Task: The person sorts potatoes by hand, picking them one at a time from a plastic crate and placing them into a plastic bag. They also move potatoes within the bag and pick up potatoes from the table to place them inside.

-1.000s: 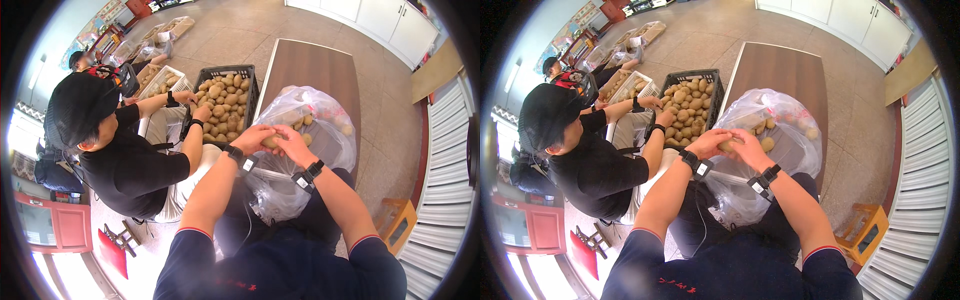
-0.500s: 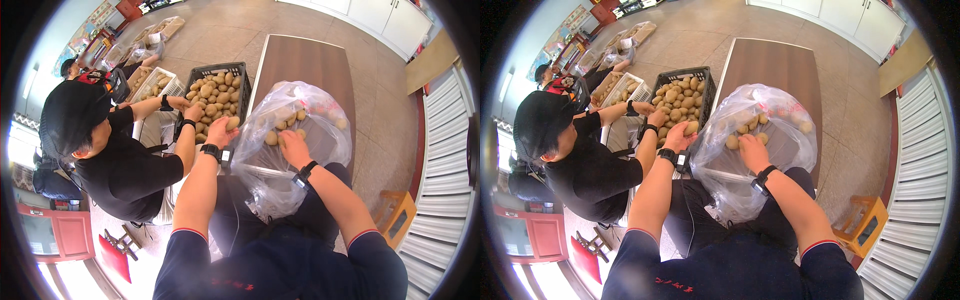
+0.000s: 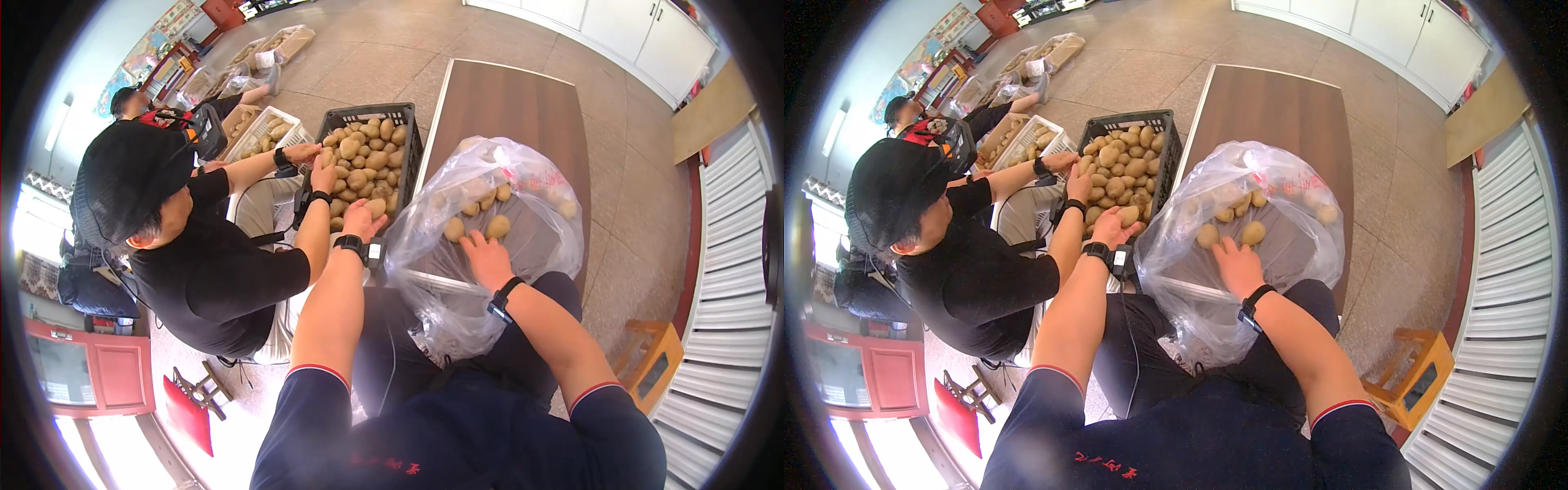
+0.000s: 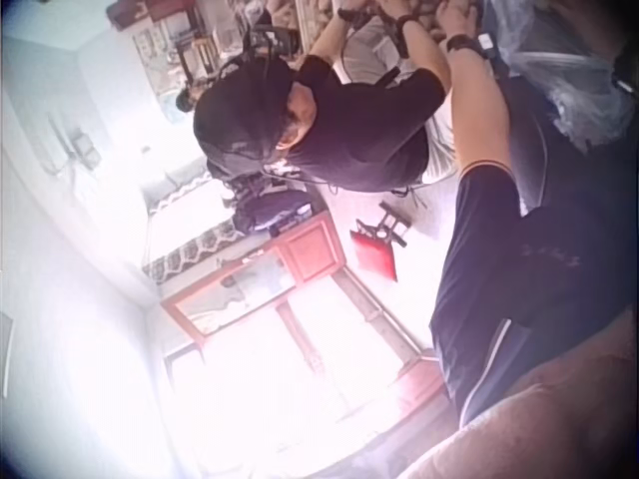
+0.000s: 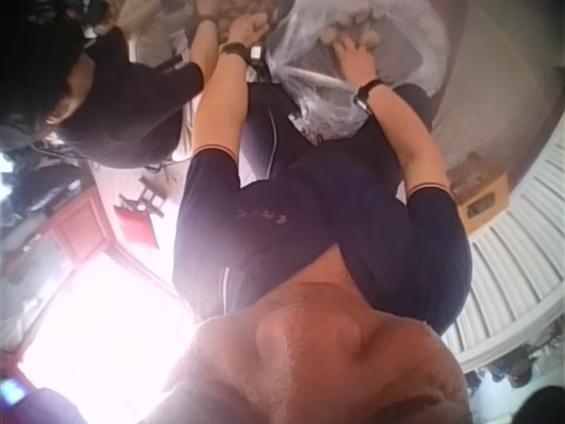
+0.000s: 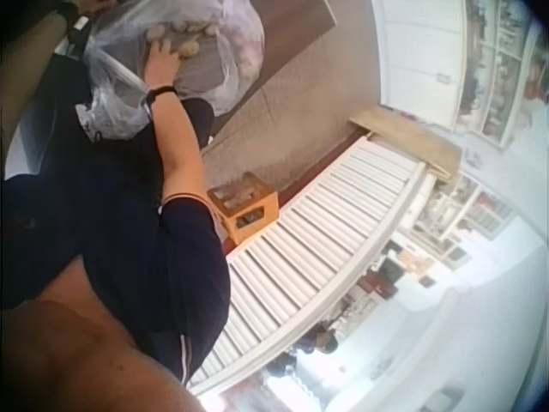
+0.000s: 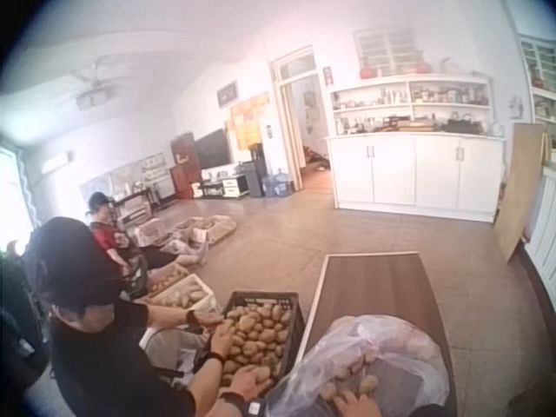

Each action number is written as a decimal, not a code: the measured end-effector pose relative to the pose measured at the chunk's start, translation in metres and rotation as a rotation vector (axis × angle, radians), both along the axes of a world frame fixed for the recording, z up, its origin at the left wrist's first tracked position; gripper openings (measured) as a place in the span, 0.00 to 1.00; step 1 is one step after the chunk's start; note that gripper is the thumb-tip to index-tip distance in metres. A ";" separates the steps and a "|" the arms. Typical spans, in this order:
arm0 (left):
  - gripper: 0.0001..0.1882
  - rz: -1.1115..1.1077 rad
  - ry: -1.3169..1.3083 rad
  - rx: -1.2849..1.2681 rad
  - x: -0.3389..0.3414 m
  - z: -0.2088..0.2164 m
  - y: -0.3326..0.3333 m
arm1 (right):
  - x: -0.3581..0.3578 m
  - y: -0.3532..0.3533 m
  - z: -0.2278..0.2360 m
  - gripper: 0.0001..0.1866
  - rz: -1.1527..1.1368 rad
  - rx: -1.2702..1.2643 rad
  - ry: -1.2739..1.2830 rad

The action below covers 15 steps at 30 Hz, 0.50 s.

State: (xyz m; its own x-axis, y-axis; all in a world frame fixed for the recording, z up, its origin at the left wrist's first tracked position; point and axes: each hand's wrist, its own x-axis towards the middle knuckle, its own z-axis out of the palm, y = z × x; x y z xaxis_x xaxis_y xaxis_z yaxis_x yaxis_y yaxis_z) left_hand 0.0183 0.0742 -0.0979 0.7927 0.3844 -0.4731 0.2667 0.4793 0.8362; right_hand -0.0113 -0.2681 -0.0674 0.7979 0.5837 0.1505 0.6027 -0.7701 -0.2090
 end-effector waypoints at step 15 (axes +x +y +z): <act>0.21 -0.045 0.066 0.040 -0.016 0.066 -0.030 | -0.007 -0.005 -0.006 0.21 -0.050 0.124 0.284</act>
